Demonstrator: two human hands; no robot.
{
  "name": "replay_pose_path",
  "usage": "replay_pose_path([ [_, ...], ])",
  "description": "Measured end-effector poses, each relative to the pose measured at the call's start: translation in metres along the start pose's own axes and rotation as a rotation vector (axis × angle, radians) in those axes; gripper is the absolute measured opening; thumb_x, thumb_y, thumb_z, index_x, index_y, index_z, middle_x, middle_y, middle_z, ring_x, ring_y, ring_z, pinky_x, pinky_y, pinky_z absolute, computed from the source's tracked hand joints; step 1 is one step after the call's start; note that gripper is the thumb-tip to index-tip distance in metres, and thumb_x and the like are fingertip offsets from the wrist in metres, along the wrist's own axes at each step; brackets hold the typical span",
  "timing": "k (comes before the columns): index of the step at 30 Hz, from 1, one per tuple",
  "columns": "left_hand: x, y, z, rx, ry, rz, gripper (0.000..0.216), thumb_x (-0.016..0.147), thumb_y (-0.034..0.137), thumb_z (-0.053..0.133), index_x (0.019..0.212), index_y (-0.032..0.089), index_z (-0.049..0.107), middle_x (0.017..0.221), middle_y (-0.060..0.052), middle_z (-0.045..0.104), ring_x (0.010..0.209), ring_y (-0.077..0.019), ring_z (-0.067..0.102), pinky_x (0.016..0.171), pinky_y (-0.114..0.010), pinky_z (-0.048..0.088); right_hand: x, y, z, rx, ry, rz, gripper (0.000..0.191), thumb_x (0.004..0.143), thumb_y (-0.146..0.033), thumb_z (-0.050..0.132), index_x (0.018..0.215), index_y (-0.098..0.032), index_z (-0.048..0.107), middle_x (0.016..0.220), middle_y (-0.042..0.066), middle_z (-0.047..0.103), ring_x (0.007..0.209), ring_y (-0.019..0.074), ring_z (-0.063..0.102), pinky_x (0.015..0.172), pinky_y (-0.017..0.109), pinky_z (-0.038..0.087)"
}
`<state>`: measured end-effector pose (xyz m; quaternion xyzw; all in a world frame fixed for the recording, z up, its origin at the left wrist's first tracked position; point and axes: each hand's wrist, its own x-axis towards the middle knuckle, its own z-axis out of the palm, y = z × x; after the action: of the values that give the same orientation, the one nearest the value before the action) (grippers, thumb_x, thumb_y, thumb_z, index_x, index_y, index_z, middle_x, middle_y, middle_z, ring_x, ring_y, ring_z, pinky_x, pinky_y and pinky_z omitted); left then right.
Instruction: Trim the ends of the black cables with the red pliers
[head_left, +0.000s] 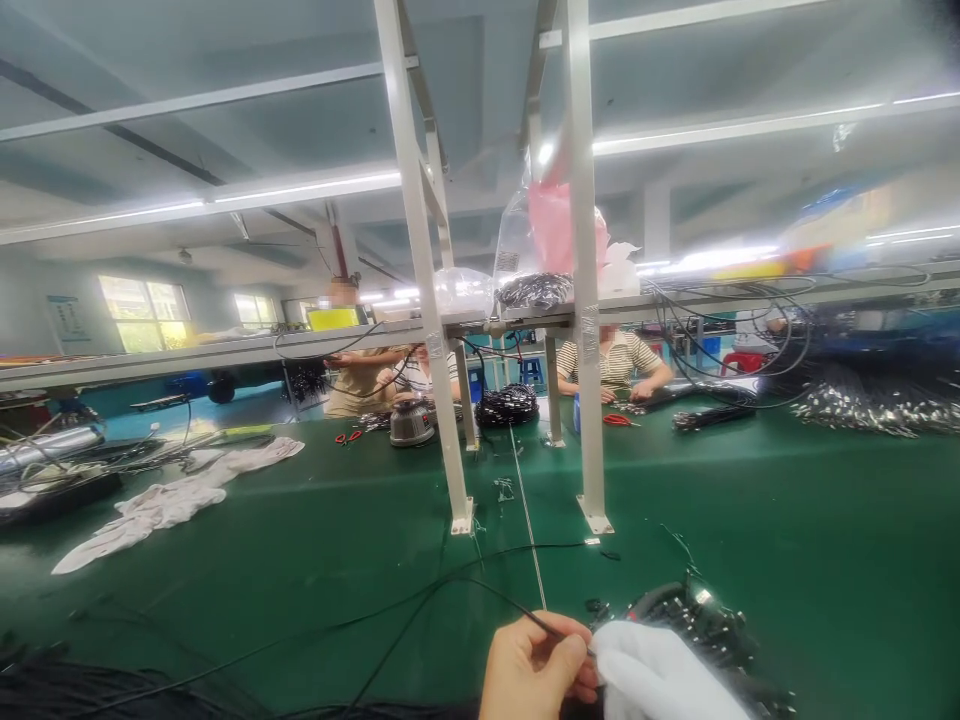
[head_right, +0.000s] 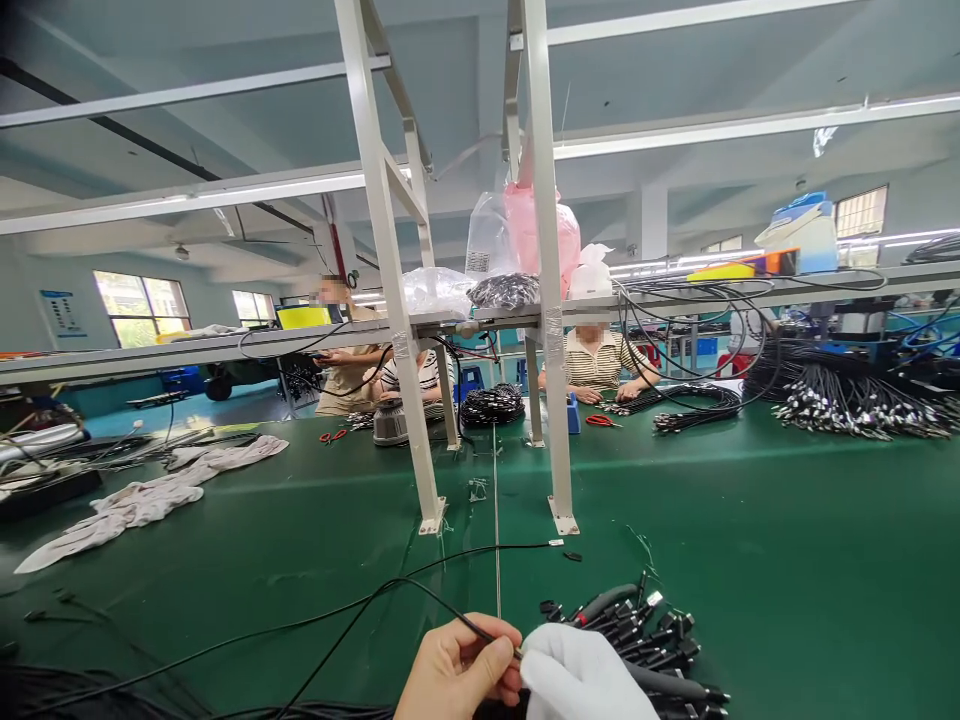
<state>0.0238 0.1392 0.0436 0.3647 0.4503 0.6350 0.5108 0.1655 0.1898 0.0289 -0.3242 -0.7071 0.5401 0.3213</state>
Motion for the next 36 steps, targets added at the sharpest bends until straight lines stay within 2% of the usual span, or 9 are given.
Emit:
replay_pose_path([
  [5,-0.001,-0.002,-0.001,0.047,-0.002,0.028,0.050,0.050,0.053,0.089,0.069,0.010,0.075,0.054,-0.005,0.067,0.051,-0.0139,0.060,0.053,-0.026,0.050,0.001,0.007,0.004,-0.027,0.002,-0.012,0.038,0.077,-0.056,0.057,0.064,-0.021,0.051,0.062,0.001,0.056,0.062,0.0139,0.054,0.061,0.026,0.042],
  [12,-0.004,-0.004,0.003,0.088,-0.003,0.035,0.032,0.060,0.038,0.087,0.071,0.010,0.076,0.056,-0.006,0.068,0.054,-0.0152,0.061,0.056,-0.027,0.050,-0.003,0.007,0.011,-0.139,0.046,0.167,0.018,0.084,-0.033,0.042,0.070,-0.023,0.047,0.051,-0.004,0.056,0.045,0.0087,0.047,0.053,0.022,0.037],
  [20,-0.004,0.001,-0.001,0.107,-0.063,0.057,0.021,0.068,0.030,0.079,0.072,0.010,0.075,0.060,-0.006,0.069,0.056,-0.0145,0.060,0.058,-0.027,0.050,-0.006,0.002,0.004,-0.042,-0.050,0.120,0.035,0.086,-0.053,0.044,0.074,-0.021,0.052,0.055,0.000,0.061,0.047,0.0109,0.052,0.050,0.023,0.039],
  [23,-0.005,0.002,-0.003,0.197,-0.088,0.070,0.015,0.072,0.026,0.073,0.076,0.011,0.076,0.067,-0.007,0.072,0.062,-0.0156,0.062,0.063,-0.027,0.051,-0.006,0.000,0.005,-0.069,-0.045,0.098,0.033,0.087,-0.048,0.040,0.080,-0.020,0.057,0.058,0.000,0.063,0.046,0.0114,0.053,0.048,0.024,0.038],
  [25,-0.005,0.001,-0.003,0.272,-0.063,0.091,0.015,0.073,0.024,0.069,0.077,0.012,0.077,0.070,-0.007,0.072,0.065,-0.0168,0.063,0.065,-0.027,0.051,-0.008,0.000,0.005,-0.215,0.087,0.113,0.029,0.087,-0.039,0.039,0.094,-0.022,0.062,0.065,0.000,0.067,0.054,0.0137,0.059,0.052,0.025,0.041],
  [28,-0.005,-0.002,-0.002,0.349,-0.019,0.120,0.017,0.074,0.024,0.064,0.077,0.013,0.077,0.070,-0.007,0.073,0.068,-0.0193,0.064,0.068,-0.029,0.051,-0.009,0.007,0.003,-0.634,0.371,0.056,0.026,0.086,-0.033,0.043,0.103,-0.031,0.063,0.074,-0.003,0.071,0.067,0.0161,0.066,0.059,0.025,0.042],
  [30,-0.005,-0.004,-0.002,0.387,-0.007,0.131,0.018,0.074,0.024,0.062,0.077,0.014,0.077,0.071,-0.008,0.073,0.070,-0.0208,0.064,0.069,-0.031,0.051,-0.007,0.017,0.001,-0.939,0.461,-0.113,0.018,0.086,-0.029,0.045,0.086,-0.030,0.063,0.068,-0.004,0.068,0.059,0.0156,0.064,0.053,0.025,0.037],
  [33,-0.005,-0.007,-0.001,0.457,-0.004,0.156,0.020,0.075,0.024,0.060,0.077,0.015,0.078,0.074,-0.008,0.074,0.071,-0.0217,0.065,0.068,-0.030,0.051,-0.004,0.030,0.004,-1.292,0.550,-0.373,0.022,0.083,-0.017,0.045,0.065,-0.025,0.054,0.052,-0.002,0.057,0.043,0.0144,0.055,0.046,0.028,0.027],
  [36,-0.005,-0.010,0.000,0.476,-0.004,0.175,0.021,0.076,0.025,0.060,0.077,0.016,0.079,0.079,-0.008,0.075,0.074,-0.0225,0.066,0.068,-0.030,0.051,-0.004,0.029,0.009,-1.397,0.611,-0.365,0.023,0.082,-0.012,0.044,0.064,-0.024,0.051,0.051,-0.001,0.055,0.044,0.0138,0.055,0.047,0.028,0.025],
])
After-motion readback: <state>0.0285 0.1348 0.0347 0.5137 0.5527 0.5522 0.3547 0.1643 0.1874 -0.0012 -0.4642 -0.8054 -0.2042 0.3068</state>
